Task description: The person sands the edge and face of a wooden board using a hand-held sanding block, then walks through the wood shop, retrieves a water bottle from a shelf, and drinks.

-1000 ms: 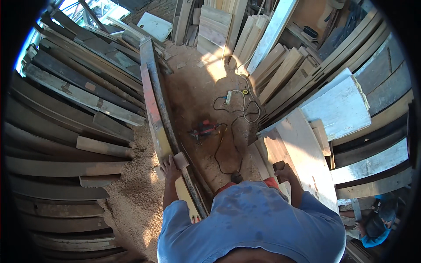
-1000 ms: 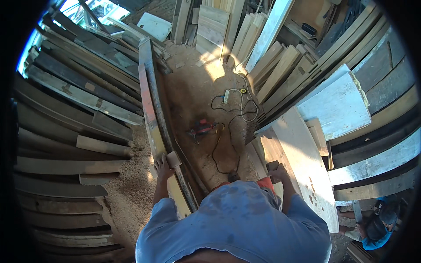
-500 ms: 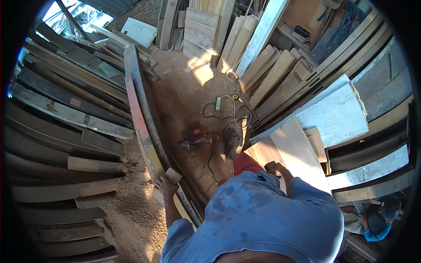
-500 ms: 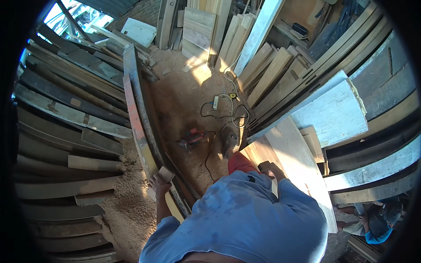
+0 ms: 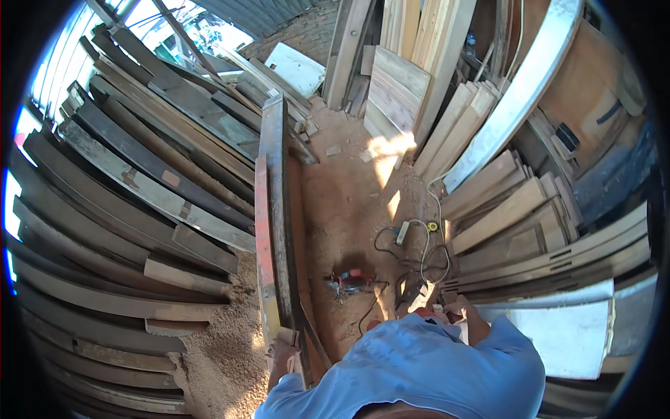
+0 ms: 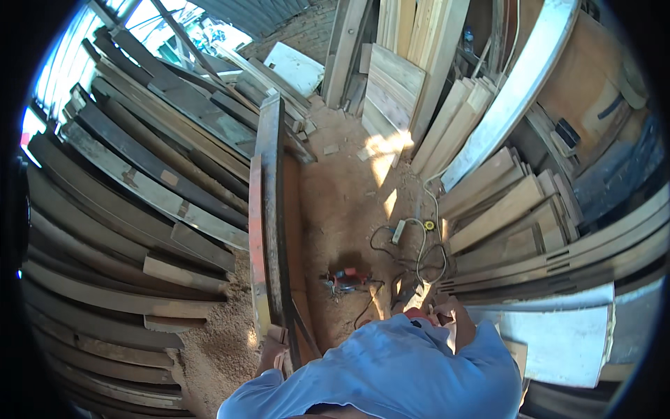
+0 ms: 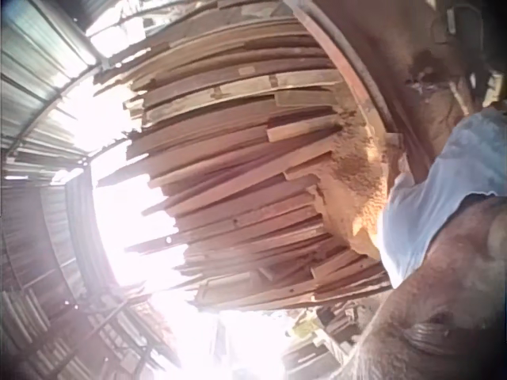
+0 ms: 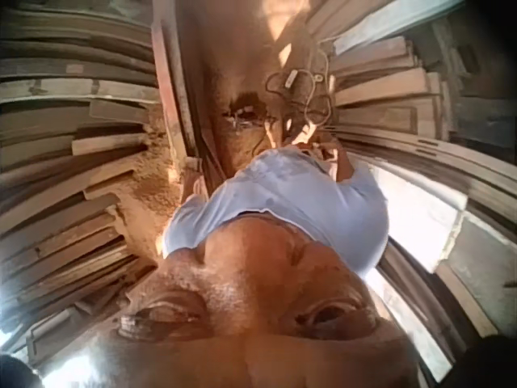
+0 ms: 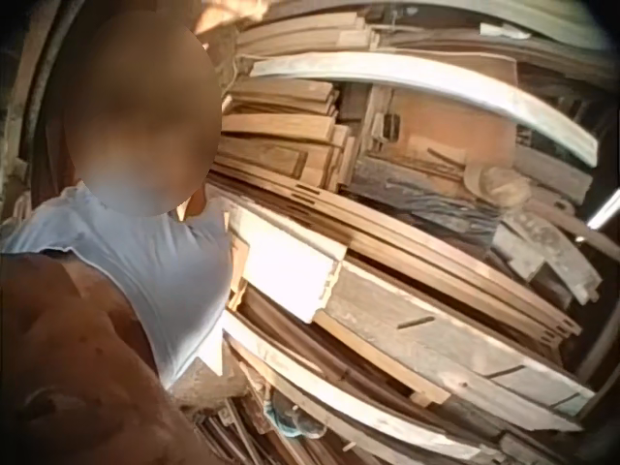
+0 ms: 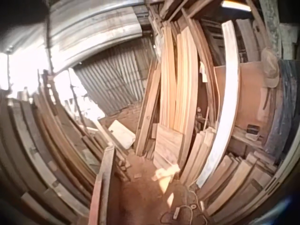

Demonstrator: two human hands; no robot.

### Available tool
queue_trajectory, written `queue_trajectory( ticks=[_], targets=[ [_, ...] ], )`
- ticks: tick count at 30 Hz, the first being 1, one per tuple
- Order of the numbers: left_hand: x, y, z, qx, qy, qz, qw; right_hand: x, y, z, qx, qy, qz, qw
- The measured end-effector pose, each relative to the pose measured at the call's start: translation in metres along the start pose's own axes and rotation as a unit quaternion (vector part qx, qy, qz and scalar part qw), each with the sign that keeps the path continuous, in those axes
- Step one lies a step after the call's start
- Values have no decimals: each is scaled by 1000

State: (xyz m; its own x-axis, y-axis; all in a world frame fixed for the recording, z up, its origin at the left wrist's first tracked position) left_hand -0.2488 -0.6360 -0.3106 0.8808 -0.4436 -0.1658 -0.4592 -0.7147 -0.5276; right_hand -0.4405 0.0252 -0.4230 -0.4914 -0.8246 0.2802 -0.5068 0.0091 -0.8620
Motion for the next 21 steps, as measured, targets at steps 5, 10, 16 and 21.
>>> queue_trajectory(
  ticks=[5,10,16,21],
  targets=[
    [-133,-13,2,95,-29,97,990,27,59,-84,9,58,-6,998],
    [-271,3,114,309,-250,157,904,37,101,-126,3,87,-73,994],
    [-369,5,159,415,-340,220,815,68,4,-143,-3,100,-51,994],
    [-452,16,143,477,-271,247,799,13,17,-134,-35,233,32,971]
  ],
)
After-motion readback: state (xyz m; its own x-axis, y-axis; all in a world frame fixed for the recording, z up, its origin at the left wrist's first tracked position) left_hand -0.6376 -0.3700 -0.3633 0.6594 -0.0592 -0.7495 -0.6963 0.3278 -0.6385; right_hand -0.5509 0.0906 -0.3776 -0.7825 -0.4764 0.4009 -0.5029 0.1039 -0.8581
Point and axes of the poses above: each hand's wrist, its own y-axis towards the middle knuckle, its own z-axis out of the palm, x = y × z, the point moved 4 cm from there along y, towards the middle knuckle, and after that the axes turned 14 degrees about -y, right-handed, at the moved point
